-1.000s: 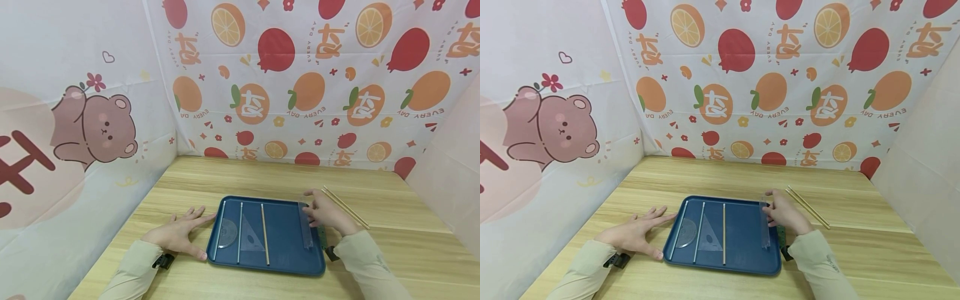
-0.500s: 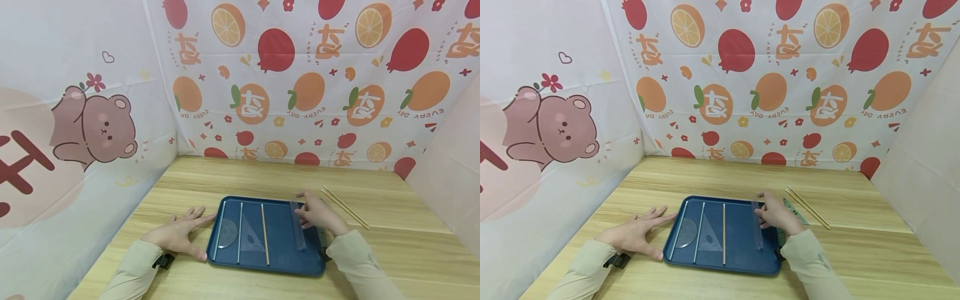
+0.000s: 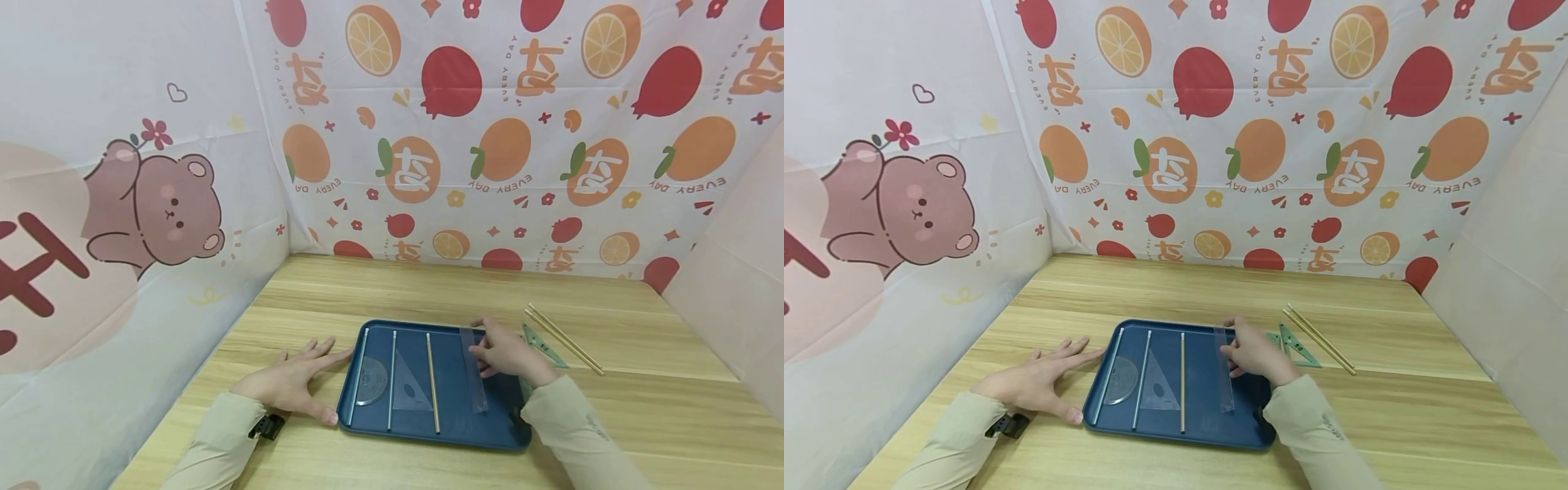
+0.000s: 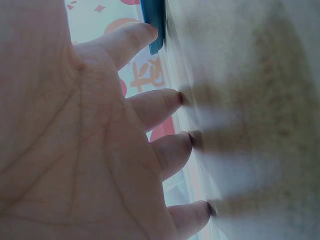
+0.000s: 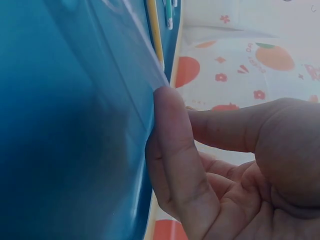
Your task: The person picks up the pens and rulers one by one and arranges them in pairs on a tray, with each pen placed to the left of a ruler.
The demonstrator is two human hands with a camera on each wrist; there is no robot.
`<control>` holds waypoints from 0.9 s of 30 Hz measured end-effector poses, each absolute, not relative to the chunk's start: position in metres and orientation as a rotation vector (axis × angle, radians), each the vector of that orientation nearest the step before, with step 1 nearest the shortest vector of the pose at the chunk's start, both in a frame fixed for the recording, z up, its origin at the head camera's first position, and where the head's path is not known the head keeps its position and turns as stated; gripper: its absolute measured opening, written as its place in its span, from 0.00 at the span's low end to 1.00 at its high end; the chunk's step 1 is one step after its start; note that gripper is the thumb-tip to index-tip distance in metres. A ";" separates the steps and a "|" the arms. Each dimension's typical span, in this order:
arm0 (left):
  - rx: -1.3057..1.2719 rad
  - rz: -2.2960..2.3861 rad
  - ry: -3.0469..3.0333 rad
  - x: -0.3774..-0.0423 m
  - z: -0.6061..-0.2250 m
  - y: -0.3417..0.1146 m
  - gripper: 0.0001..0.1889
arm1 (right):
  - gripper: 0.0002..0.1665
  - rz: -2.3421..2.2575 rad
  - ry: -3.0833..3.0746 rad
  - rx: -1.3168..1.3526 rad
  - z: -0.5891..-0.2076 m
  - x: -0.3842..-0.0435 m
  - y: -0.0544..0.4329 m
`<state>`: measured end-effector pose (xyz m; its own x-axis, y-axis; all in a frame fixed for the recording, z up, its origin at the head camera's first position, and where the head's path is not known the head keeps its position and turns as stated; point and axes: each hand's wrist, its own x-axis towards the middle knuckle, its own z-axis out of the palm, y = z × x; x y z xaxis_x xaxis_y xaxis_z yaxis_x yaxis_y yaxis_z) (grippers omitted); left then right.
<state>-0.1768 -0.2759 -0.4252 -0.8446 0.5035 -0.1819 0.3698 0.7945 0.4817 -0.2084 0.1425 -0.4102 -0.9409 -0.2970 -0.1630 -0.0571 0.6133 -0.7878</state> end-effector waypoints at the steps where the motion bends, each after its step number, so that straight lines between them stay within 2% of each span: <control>1: 0.669 0.630 2.683 -0.177 -0.425 -0.276 0.63 | 0.34 -1.244 2.560 -0.279 -0.411 -0.208 0.141; 17: 0.660 0.635 2.678 -0.176 -0.425 -0.276 0.63 | 0.33 -1.258 2.538 -0.247 -0.408 -0.206 0.121; 27: 0.658 0.632 2.673 -0.176 -0.424 -0.276 0.64 | 0.37 -1.239 2.521 -0.240 -0.412 -0.205 0.108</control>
